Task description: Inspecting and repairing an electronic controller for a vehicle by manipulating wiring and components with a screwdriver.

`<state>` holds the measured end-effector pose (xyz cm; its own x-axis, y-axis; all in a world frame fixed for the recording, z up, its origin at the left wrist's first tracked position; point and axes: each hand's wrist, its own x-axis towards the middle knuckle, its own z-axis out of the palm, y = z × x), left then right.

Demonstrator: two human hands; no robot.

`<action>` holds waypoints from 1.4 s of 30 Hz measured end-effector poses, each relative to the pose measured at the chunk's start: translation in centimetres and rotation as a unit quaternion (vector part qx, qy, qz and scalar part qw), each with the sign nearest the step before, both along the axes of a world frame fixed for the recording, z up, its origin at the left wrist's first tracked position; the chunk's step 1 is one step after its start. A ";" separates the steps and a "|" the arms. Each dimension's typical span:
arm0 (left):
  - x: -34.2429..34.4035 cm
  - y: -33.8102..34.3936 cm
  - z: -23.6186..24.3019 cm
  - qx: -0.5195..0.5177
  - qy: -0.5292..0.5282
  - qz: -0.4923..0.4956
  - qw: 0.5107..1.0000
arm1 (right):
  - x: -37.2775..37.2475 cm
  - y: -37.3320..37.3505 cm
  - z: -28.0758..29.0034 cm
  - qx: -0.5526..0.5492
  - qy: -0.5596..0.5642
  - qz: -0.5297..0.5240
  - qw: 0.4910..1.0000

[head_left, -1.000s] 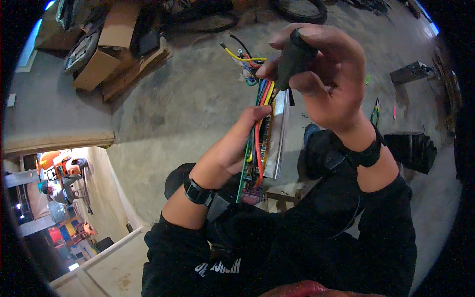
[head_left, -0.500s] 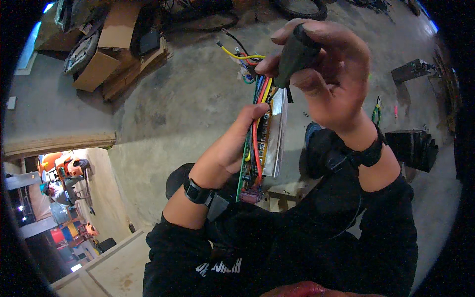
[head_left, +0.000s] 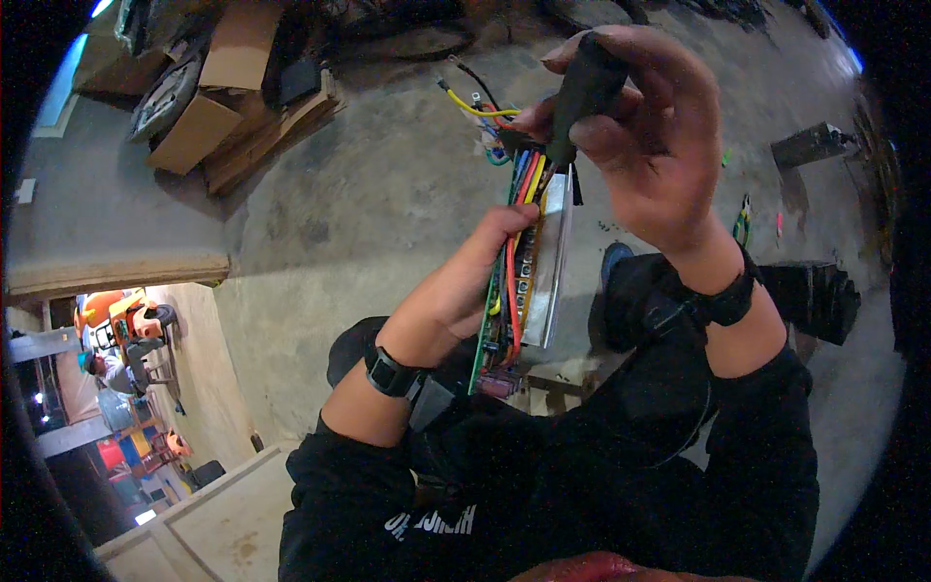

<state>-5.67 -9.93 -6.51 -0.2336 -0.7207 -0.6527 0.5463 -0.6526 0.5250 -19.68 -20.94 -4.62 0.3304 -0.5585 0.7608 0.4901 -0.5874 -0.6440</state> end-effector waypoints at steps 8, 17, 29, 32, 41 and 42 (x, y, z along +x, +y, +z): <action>-0.5 0.5 2.1 -0.036 -0.104 -0.021 0.994 | 0.2 0.8 0.1 0.115 0.036 -0.020 0.992; -0.2 0.1 -1.6 -0.056 -0.046 -0.102 0.992 | -1.6 0.2 0.6 0.106 0.132 -0.146 0.975; -0.7 0.0 -3.4 -0.090 0.028 -0.087 0.992 | -2.5 -1.7 -0.3 0.066 0.183 -0.026 0.981; -0.1 0.5 -2.2 -0.095 0.003 -0.089 0.992 | -2.7 -2.1 -0.6 0.071 0.206 -0.041 0.975; -0.2 0.5 -2.7 -0.106 -0.001 -0.087 0.991 | -4.6 -3.2 -2.1 -0.018 0.229 -0.177 0.957; -0.2 0.5 -2.6 -0.105 0.000 -0.078 0.991 | -4.6 -3.2 -2.2 -0.002 0.226 -0.185 0.956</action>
<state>-5.92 -9.42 -9.14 -0.3535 -0.7953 -0.4924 0.4467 -0.6060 0.6582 -24.29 -24.14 -6.82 0.4062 -0.6978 0.5900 -0.0803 -0.6704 -0.7376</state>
